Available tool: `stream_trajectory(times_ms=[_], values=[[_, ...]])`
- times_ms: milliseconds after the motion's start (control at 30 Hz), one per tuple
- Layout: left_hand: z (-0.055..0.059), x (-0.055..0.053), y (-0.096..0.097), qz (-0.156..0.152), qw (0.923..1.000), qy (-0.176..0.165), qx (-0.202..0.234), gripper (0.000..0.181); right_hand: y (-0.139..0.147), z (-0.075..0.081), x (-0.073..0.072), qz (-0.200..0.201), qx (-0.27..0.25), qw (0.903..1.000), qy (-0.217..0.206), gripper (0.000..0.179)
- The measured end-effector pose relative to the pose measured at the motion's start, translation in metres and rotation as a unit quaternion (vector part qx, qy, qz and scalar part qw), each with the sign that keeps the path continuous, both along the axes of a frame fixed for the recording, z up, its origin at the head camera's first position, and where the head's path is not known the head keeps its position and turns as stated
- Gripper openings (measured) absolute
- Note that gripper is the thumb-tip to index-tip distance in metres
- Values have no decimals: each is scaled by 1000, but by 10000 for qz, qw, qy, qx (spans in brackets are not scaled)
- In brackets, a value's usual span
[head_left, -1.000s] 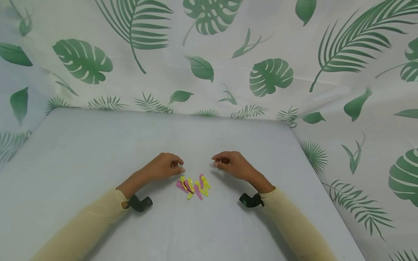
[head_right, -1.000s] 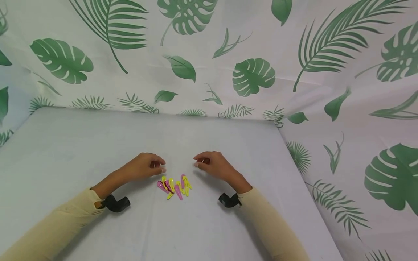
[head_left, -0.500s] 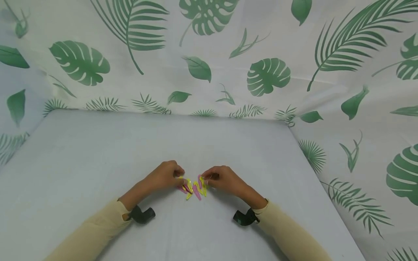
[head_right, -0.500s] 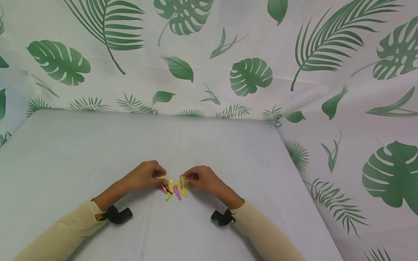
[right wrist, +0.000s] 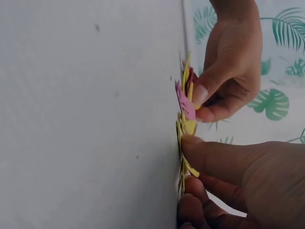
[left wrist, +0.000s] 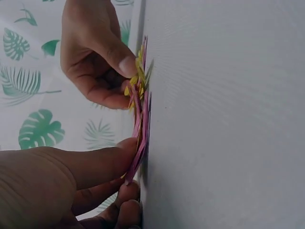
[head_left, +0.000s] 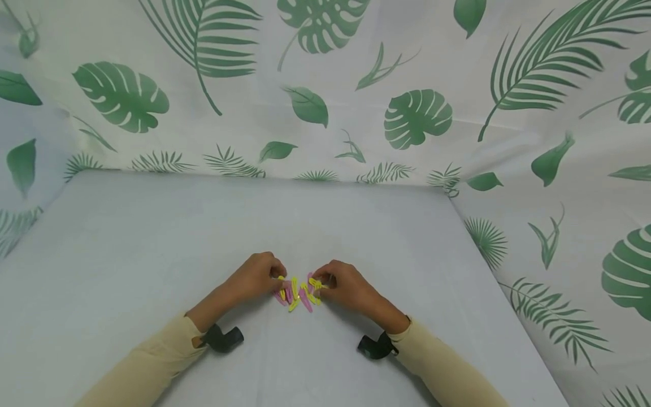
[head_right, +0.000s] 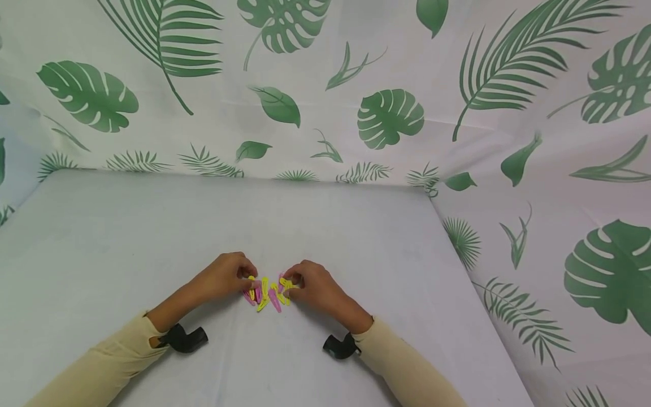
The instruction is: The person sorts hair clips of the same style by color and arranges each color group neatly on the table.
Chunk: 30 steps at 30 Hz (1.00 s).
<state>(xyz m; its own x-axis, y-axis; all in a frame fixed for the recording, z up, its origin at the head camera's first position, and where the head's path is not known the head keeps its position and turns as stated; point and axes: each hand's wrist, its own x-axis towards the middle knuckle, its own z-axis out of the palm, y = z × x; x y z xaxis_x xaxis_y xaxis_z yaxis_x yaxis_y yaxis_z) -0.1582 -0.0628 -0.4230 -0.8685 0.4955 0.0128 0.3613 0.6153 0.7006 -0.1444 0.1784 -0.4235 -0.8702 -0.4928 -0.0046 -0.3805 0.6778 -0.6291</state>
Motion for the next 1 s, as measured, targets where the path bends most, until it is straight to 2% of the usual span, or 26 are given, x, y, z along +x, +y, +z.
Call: stream_trajectory(times_ms=[267, 600, 667, 833, 900, 1000], values=[[0, -5, 1, 174, 9983, -422, 375, 5, -1, 0, -5, -190, -96, 9995, -248, 14], [2, -14, -3, 365, 9975, -306, 526, 18, 4, 6, -16, -340, -631, 9970, -286, 12], [0, -18, -4, 395, 9971, -297, 571, 20, 4, 7, -22, -386, -708, 9963, -290, 13], [-2, -33, -5, 580, 9941, -632, 667, 26, 3, 8, -36, -431, -917, 9946, -239, 12], [-1, -39, -5, 675, 9935, -620, 671, 28, 1, 9, -40, -456, -992, 9938, -204, 11], [-1, -49, -4, 882, 9930, -359, 699, 26, -1, 11, -47, -535, -1072, 9927, -167, 11]])
